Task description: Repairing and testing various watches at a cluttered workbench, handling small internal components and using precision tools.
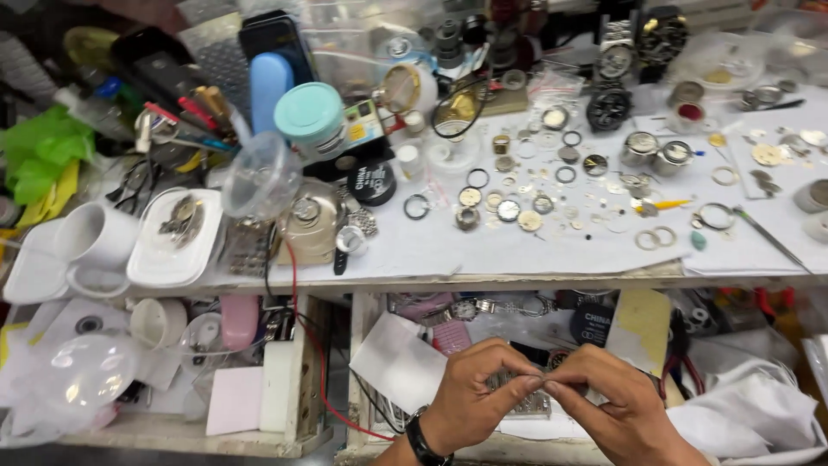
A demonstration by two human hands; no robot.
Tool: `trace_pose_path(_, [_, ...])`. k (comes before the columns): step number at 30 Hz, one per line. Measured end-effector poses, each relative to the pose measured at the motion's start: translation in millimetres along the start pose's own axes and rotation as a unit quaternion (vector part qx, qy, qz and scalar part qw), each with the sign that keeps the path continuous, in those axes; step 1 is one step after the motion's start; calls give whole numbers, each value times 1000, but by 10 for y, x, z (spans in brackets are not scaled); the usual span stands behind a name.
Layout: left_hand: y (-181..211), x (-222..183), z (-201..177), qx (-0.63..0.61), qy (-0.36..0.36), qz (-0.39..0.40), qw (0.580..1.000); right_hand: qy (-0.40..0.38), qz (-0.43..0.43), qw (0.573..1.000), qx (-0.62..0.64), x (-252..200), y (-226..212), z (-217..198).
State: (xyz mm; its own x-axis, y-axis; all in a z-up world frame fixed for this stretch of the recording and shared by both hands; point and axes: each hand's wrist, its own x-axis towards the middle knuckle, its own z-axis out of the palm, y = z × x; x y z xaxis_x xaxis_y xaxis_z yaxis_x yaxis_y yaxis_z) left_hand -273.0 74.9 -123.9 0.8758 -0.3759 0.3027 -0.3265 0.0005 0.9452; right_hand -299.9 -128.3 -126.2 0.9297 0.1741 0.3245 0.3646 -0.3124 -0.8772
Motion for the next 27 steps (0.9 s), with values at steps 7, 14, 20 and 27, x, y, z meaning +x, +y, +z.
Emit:
trace_pose_path(7, [221, 152, -195, 52, -86, 28, 995, 16, -45, 999, -10, -22, 69, -10])
trace_pose_path(14, [401, 778, -586, 195, -71, 127, 970, 70, 66, 994, -59, -352, 237, -165])
trace_pose_path(20, [610, 2114, -1258, 353, 106, 245, 897, 118, 125, 960, -220, -820, 883, -163])
trace_pose_path(27, [40, 3473, -1684, 466, 174, 101, 862, -251, 267, 888, -278, -1960, 3393, -694])
